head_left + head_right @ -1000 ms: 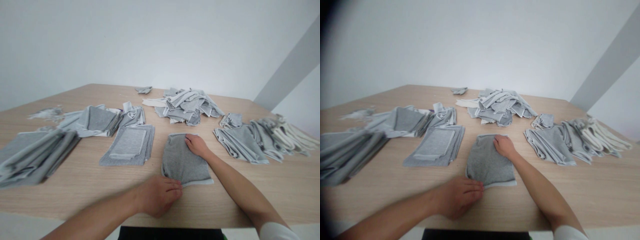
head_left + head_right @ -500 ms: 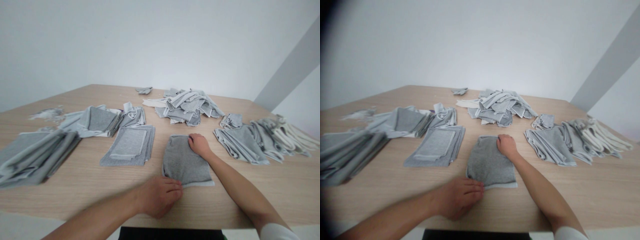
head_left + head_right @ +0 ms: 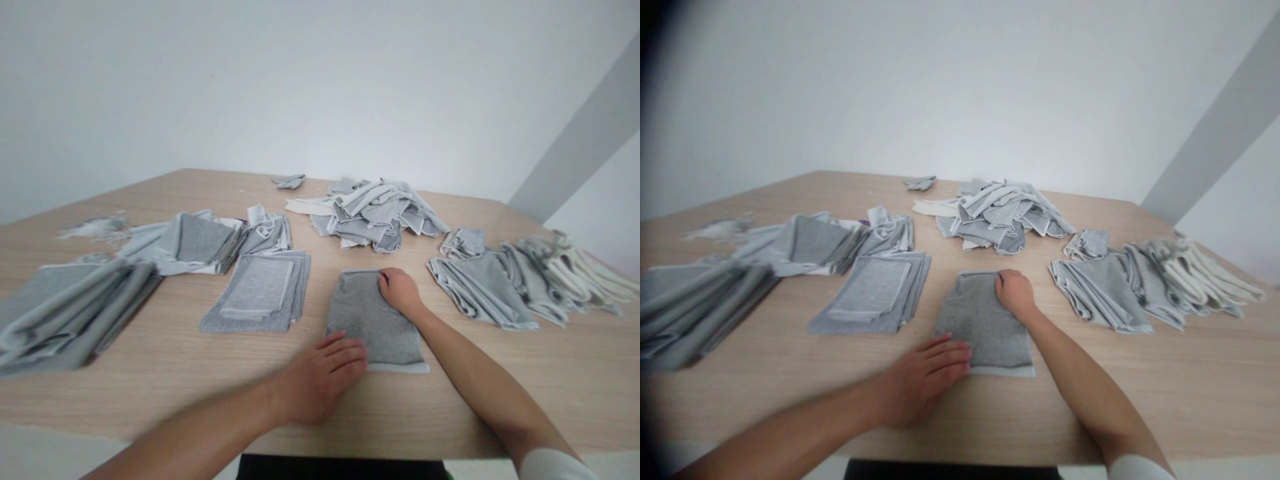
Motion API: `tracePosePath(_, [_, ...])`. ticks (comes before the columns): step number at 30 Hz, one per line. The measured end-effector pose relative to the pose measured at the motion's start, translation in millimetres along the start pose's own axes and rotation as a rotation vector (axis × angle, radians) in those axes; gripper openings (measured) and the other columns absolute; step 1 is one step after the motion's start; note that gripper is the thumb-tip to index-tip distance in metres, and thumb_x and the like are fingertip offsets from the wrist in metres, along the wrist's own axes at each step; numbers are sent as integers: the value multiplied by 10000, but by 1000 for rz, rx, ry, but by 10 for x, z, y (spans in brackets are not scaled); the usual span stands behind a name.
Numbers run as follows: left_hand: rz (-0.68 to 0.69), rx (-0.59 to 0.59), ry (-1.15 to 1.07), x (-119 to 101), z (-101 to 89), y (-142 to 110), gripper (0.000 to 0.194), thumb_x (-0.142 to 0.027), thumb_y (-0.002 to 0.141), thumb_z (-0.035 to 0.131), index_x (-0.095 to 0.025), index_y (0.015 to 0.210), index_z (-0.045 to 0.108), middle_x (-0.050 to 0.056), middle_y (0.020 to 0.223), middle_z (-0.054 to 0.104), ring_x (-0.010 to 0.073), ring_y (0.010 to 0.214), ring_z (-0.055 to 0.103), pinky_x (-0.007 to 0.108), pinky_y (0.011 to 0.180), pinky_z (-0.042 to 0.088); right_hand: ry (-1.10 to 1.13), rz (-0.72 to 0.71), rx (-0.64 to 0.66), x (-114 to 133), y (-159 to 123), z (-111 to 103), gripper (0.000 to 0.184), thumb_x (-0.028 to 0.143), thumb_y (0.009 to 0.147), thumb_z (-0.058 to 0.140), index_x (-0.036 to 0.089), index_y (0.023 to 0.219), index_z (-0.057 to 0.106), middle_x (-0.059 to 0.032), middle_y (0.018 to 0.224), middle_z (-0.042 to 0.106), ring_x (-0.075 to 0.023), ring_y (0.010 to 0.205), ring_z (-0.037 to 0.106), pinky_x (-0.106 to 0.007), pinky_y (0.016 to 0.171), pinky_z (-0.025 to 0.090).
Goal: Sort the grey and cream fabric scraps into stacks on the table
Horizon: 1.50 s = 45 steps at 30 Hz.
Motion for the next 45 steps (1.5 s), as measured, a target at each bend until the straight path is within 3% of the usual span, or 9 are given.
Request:
tracePosePath(7, [-158, 87, -86, 102, 106, 22, 344, -206, 897, 472, -178, 1226, 567, 97, 1319, 596, 215, 1253, 527, 410, 1087, 399, -16, 88, -46, -98, -6, -38, 396, 361, 941, 396, 134, 1222, 559, -148, 1337, 535, -249, 1228, 468, -323, 991, 355])
tracePosePath(13, [-157, 111, -91, 84, 103, 19, 353, -199, 894, 464, -151, 1228, 568, 114, 1330, 585, 232, 1265, 514, 434, 1089, 394, -45, 186, 13, -198, -26, -21, 494, 491, 912, 428, 106, 1199, 544, -190, 1116, 632, -302, 1073, 559, -374, 882, 417])
tracePosePath(20, [-160, 116, -90, 97, 120, 22, 385, -192, 880, 488, -152, 1259, 541, 106, 1349, 569, 234, 1282, 494, 430, 1105, 372, -56, 192, 112, -213, 11, -22, 476, 497, 887, 469, 135, 1176, 577, -196, 1153, 626, -307, 1091, 566, -377, 870, 419])
tracePosePath(31, [-156, 115, -93, 89, 116, 17, 389, -203, 886, 485, -168, 1271, 529, 98, 1349, 569, 238, 1288, 486, 440, 1104, 368, 29, 136, 252, -224, 64, 64, 265, 350, 879, 492, 164, 981, 650, -139, 999, 704, -232, 922, 649, -278, 721, 416])
tracePosePath(37, [-161, 101, -106, 93, 106, 12, 383, -209, 884, 488, -170, 1262, 538, 98, 1345, 572, 238, 1283, 490, 437, 1102, 369, 89, 79, 222, -176, 86, 16, 219, 306, 840, 507, 148, 897, 649, -126, 921, 699, -209, 834, 626, -259, 658, 378])
tracePosePath(45, [-152, 90, -102, 94, 114, 5, 382, -212, 889, 487, -176, 1267, 534, 97, 1340, 575, 232, 1275, 497, 431, 1101, 367, 234, -76, 161, -51, 53, -134, 160, 260, 817, 475, 155, 828, 596, -43, 784, 638, -155, 721, 554, -232, 625, 351])
Point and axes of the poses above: each hand's wrist, its own y-axis towards the middle knuckle, its own z-axis out of the palm, x = y × z, the point moved 6 cm from there along y, towards the middle knuckle
